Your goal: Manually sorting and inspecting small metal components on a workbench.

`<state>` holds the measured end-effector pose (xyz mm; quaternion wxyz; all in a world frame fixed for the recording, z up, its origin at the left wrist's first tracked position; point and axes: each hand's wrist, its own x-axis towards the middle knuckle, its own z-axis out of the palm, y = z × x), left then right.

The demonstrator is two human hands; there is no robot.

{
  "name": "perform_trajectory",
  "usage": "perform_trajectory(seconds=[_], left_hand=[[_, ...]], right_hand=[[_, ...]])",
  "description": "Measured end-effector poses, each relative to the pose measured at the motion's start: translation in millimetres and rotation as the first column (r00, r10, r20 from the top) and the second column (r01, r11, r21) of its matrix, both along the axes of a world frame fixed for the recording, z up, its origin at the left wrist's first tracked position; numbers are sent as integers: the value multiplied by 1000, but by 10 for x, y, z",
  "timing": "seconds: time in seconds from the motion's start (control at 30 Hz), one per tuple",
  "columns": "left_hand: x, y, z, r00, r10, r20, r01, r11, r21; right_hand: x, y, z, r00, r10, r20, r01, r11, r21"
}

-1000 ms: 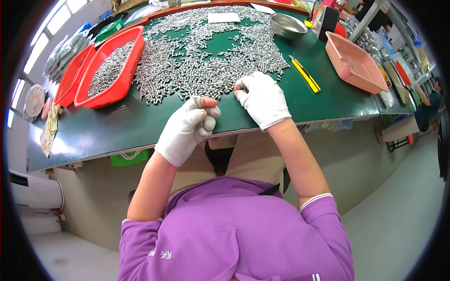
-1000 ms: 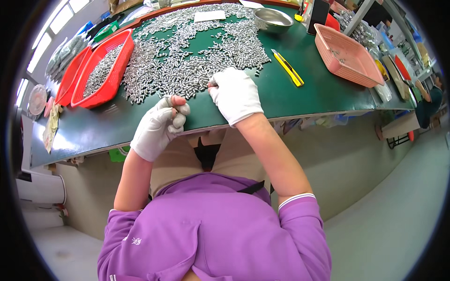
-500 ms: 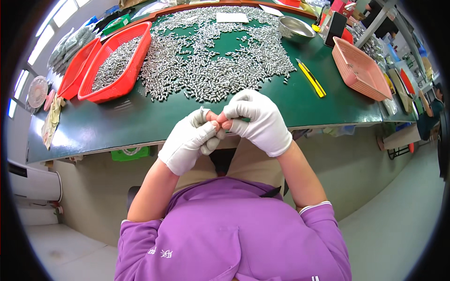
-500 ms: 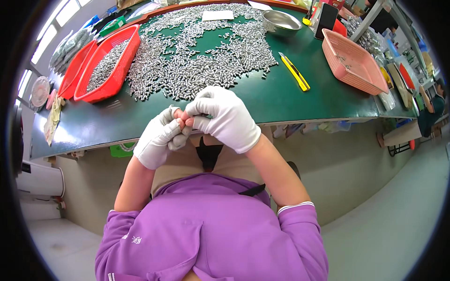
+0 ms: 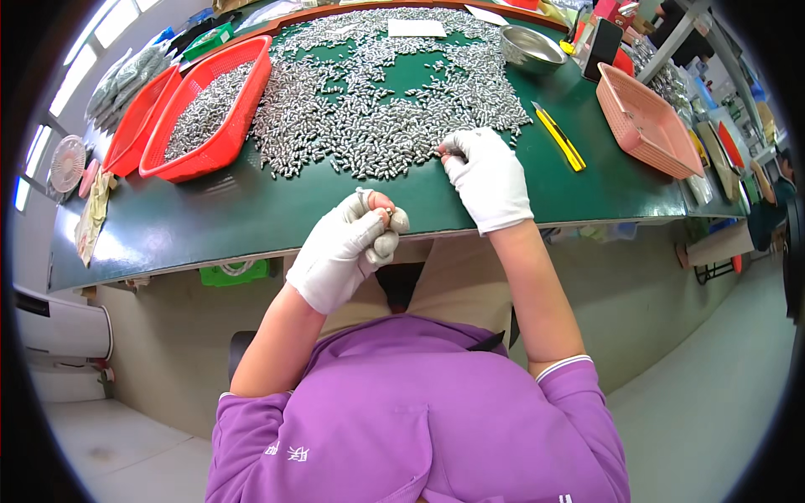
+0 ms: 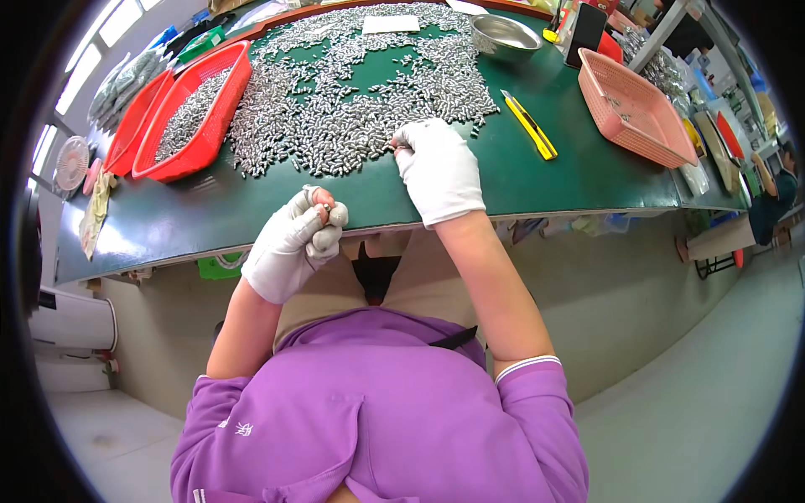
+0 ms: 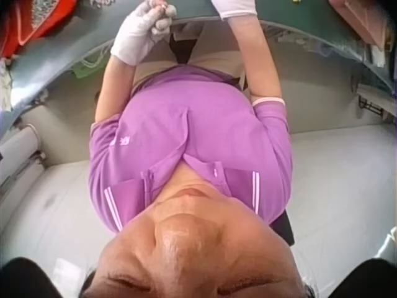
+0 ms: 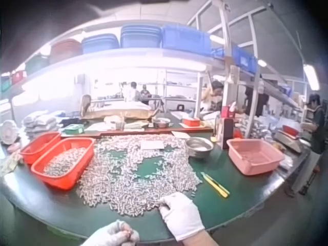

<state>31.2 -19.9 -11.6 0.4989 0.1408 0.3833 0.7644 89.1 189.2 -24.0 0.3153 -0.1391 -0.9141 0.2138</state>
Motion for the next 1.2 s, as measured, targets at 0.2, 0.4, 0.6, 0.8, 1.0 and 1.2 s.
perform_trajectory(seconds=[0.2, 0.4, 0.6, 0.8, 1.0, 1.2], left_hand=[[-6, 11, -6, 1000, 7, 11, -7, 1000, 4], [-17, 7, -42, 1000, 8, 18, -9, 999, 37], [-20, 17, -42, 1000, 9, 26, -10, 999, 42], [-26, 14, -48, 1000, 9, 17, -9, 1000, 30], [40, 59, 109, 998, 18, -68, -24, 996, -89], [50, 93, 78, 972, 9, -233, -64, 971, -228]], right_hand=[[29, 7, 53, 986, -152, 67, 151, 988, 10], [27, 47, 48, 988, -108, 109, 100, 992, 77], [22, 43, 47, 987, -77, 138, 67, 995, 76], [81, -71, 124, 973, 184, -137, -197, 977, -85], [101, -218, 182, 791, 565, -234, -600, 791, -118], [82, -192, 164, 724, 654, -219, -684, 722, -106]])
